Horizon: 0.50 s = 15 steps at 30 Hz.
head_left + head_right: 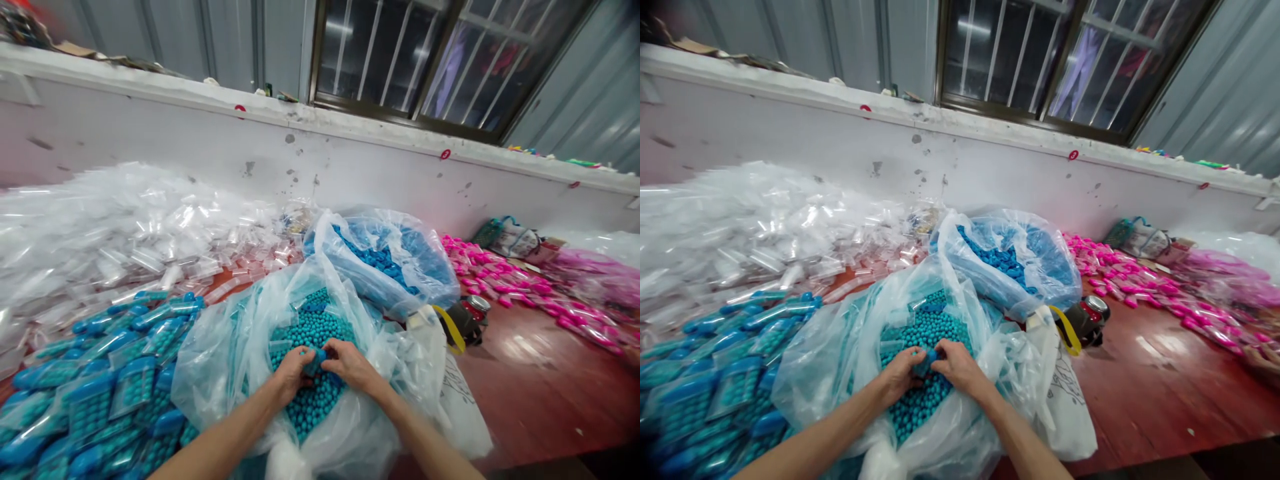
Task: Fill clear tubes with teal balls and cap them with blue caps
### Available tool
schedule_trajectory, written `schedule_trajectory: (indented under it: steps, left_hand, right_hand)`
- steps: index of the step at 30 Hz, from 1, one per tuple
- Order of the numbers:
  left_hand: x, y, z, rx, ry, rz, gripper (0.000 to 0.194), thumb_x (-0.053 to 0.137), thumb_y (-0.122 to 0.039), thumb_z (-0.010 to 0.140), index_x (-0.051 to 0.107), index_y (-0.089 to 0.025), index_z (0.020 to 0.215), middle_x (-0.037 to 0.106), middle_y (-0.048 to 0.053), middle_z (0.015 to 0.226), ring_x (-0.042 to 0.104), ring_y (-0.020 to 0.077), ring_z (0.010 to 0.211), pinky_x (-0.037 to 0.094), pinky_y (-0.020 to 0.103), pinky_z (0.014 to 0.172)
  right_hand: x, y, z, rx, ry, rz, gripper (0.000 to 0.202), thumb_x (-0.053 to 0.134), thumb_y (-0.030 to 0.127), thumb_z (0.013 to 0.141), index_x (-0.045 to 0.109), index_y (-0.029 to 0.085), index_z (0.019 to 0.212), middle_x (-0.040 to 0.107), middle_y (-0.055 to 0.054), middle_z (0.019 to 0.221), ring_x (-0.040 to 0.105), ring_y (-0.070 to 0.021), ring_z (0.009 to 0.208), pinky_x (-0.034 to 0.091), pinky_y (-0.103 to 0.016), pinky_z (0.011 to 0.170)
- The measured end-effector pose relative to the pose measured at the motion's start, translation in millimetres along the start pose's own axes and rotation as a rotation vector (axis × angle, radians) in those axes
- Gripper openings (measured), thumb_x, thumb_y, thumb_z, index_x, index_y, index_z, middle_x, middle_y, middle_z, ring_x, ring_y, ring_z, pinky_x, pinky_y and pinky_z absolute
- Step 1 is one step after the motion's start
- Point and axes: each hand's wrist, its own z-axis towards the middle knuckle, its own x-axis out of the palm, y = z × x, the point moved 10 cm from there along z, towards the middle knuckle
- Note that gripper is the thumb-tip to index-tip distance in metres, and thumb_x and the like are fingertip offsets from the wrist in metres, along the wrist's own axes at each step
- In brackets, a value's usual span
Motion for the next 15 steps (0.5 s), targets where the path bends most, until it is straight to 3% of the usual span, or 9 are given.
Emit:
schedule_trajectory:
  steps: [4, 8, 12, 15]
  left_hand:
    - [-24.7, 4.9, 0.5, -0.022, -0.223, 0.146, 0.019, 0.052, -0.036, 0.073, 0.047, -0.018, 0.079, 0.047, -0.007, 0.050, 0.047, 0.0116, 0.035, 0.029, 0.022, 0.038]
    - [-28.2, 3.4, 3.2, -0.030, -0.306, 0.203, 0.016, 0.055, -0.032, 0.071, 0.049, -0.017, 0.077, 0.041, -0.008, 0.045, 0.041, 0.0108, 0.032, 0.030, 0.023, 0.036]
    - [-16.1, 1.6, -1.8, -0.032, -0.212, 0.122, 0.021, 0.057, -0.035, 0.071, 0.046, -0.018, 0.074, 0.044, -0.007, 0.050, 0.045, 0.0097, 0.040, 0.039, 0.023, 0.042]
    - [-5.9, -2.8, -14.8, -0.028, -0.073, 0.034, 0.025, 0.056, -0.038, 0.073, 0.043, -0.018, 0.081, 0.051, -0.005, 0.057, 0.053, 0.0099, 0.047, 0.046, 0.024, 0.049]
  right_hand:
    - [-11.4, -22.2, 9.3, 0.126, -0.077, -0.087, 0.023, 0.047, 0.018, 0.077, 0.057, 0.016, 0.098, 0.063, -0.005, 0.082, 0.056, -0.0178, 0.078, 0.039, -0.026, 0.071]
    - [-6.9, -27.4, 23.8, 0.166, -0.075, -0.125, 0.027, 0.041, 0.013, 0.081, 0.057, 0.011, 0.102, 0.062, -0.015, 0.100, 0.053, -0.0240, 0.096, 0.035, -0.034, 0.084]
    - [13.3, -12.2, 32.9, 0.061, 0.015, 0.016, 0.023, 0.044, 0.014, 0.080, 0.061, 0.018, 0.094, 0.064, -0.005, 0.097, 0.055, -0.0168, 0.094, 0.038, -0.026, 0.084]
    - [15.1, -12.3, 30.7, 0.054, 0.043, 0.121, 0.021, 0.041, 0.019, 0.082, 0.061, 0.017, 0.088, 0.064, -0.001, 0.080, 0.057, -0.0122, 0.073, 0.042, -0.021, 0.068]
